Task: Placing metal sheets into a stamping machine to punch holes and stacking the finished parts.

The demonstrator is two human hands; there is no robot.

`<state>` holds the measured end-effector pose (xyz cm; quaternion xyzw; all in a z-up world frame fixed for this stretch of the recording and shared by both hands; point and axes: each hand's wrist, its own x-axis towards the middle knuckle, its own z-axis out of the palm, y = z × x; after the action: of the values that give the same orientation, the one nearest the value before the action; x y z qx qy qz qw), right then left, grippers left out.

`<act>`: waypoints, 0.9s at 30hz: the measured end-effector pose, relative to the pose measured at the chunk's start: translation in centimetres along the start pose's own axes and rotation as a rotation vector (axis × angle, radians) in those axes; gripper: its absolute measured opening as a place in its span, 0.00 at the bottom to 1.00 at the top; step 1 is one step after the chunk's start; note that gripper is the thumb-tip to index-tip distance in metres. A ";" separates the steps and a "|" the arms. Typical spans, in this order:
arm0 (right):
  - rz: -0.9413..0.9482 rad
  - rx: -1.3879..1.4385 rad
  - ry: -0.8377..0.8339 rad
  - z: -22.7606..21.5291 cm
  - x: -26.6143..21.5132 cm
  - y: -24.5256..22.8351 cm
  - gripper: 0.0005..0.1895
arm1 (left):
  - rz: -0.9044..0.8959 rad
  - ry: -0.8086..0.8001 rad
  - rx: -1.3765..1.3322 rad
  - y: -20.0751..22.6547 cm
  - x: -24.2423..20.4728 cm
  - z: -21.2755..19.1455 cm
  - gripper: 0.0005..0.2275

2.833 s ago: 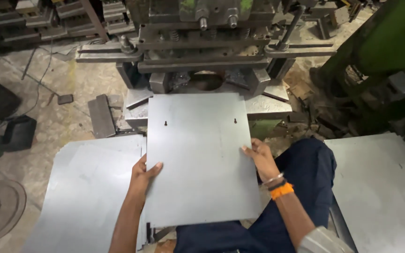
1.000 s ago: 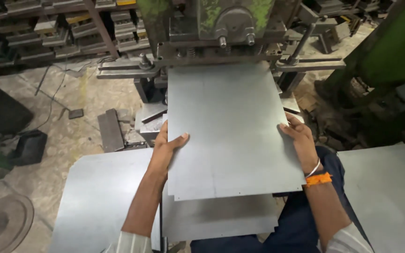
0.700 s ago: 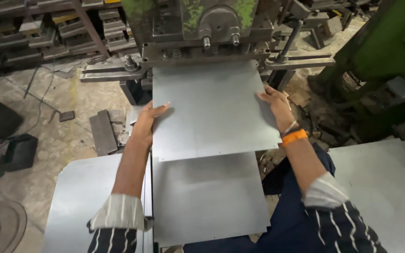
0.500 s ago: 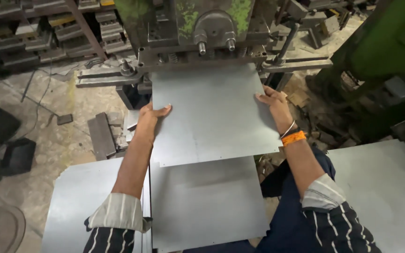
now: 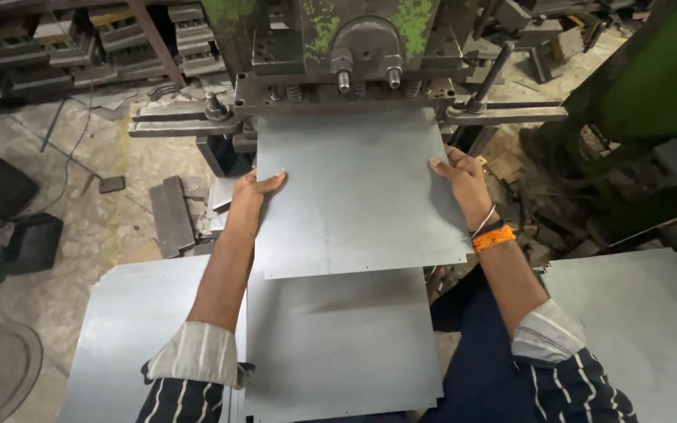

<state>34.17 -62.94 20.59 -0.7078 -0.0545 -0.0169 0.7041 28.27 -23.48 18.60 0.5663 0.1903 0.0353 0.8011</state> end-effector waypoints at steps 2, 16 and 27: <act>-0.009 0.020 0.001 0.2 -0.4 -0.3 0.15 | -0.002 0.006 -0.005 -0.1 0.0 -0.1 0.18; 0.042 0.064 0.020 0.3 -0.6 0.0 0.16 | 0.014 0.015 0.041 -3.5 5.4 -2.2 0.16; 0.021 -0.113 0.086 2.5 -19.4 -2.1 0.26 | 0.055 0.046 0.296 -2.0 -19.7 -2.4 0.31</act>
<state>14.53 -61.52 20.70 -0.7457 -0.0161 -0.0430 0.6647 8.91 -27.42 21.30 0.6824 0.1960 0.0419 0.7029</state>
